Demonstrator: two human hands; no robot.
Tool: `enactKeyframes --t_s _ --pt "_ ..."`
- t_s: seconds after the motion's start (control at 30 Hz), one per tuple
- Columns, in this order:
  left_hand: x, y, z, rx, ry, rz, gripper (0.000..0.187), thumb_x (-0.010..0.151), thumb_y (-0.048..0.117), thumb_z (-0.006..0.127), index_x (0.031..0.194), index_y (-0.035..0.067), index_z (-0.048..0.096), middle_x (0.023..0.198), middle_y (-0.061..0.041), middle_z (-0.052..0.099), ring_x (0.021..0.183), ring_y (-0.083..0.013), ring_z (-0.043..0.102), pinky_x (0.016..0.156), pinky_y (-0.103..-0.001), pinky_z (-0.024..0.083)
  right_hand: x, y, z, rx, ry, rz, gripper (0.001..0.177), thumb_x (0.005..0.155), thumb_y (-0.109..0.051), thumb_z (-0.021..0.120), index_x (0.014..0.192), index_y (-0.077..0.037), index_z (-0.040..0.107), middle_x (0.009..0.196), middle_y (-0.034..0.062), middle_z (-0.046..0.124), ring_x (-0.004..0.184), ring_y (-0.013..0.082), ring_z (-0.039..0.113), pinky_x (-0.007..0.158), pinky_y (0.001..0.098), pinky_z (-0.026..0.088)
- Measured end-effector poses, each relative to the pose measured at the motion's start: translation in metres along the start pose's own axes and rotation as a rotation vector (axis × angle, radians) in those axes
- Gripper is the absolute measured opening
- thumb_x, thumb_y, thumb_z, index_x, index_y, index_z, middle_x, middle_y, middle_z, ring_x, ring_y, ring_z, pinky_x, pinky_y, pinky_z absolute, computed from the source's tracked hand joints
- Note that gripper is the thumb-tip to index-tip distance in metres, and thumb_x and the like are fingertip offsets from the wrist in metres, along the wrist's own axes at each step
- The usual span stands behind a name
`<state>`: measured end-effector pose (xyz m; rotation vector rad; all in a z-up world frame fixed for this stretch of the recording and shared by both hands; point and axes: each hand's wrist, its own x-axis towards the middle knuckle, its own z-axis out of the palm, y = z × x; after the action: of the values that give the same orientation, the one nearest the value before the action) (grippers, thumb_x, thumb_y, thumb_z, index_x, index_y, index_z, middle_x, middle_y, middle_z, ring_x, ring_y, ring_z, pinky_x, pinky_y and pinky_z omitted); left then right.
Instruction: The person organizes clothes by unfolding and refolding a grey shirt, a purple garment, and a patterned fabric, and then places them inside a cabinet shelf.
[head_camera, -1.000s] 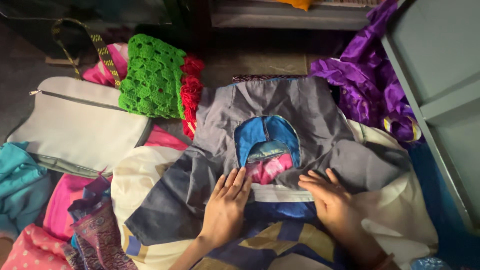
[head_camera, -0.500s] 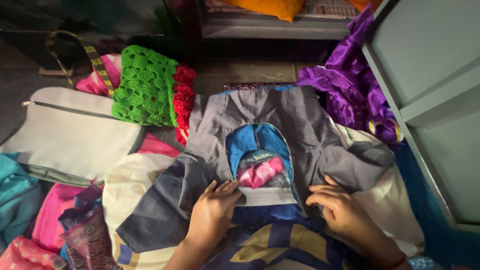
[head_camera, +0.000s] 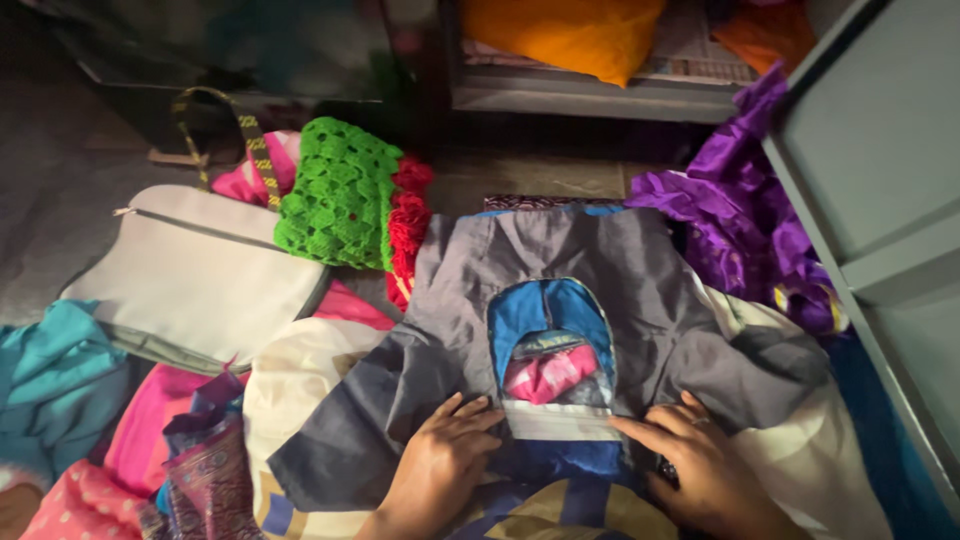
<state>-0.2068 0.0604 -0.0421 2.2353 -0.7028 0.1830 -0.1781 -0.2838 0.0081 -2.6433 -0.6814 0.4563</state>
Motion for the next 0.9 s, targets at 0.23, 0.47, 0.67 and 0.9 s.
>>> enactKeyframes --t_s 0.23,0.47,0.67,0.9 --pt "0.004 0.01 -0.007 -0.013 0.046 -0.014 0.016 0.077 0.004 0.075 0.094 0.004 0.073 0.111 -0.008 0.077 0.125 -0.0296 0.066 0.116 -0.05 0.042 -0.002 0.014 0.015 0.07 0.17 -0.009 0.047 0.077 -0.026 0.076 0.124 -0.021 0.076 0.101 0.0036 0.069 0.098 0.0237 0.065 0.112 0.046 0.036" --pt "0.063 0.025 -0.018 -0.131 0.146 -0.67 0.027 0.082 0.028 0.076 0.098 0.006 0.073 0.09 -0.014 0.074 0.079 -0.0323 0.075 0.072 -0.042 0.059 0.041 -0.039 -0.019 0.153 0.238 0.003 0.022 0.074 -0.03 0.084 0.089 -0.014 0.084 0.091 0.0042 0.07 0.082 0.0219 0.07 0.08 0.0383 0.051" --pt "0.114 -0.01 0.011 0.116 0.432 -0.618 0.034 0.074 0.017 0.079 0.101 -0.002 0.069 0.091 -0.023 0.069 0.08 -0.0442 0.067 0.069 -0.05 0.054 0.122 -0.076 -0.021 0.374 0.403 -0.128 0.01 0.081 -0.016 0.076 0.082 -0.006 0.076 0.087 0.0064 0.073 0.077 0.0247 0.071 0.068 0.0346 0.055" --pt "0.095 -0.042 0.024 -0.049 0.52 -0.604 0.008 0.081 0.006 0.07 0.087 0.003 0.074 0.084 -0.017 0.072 0.077 -0.0357 0.072 0.071 -0.043 0.057 0.207 -0.057 0.018 0.324 0.547 -0.356 0.019 0.074 -0.007 0.077 0.093 -0.007 0.078 0.093 0.0093 0.071 0.09 0.0281 0.068 0.08 0.0379 0.053"
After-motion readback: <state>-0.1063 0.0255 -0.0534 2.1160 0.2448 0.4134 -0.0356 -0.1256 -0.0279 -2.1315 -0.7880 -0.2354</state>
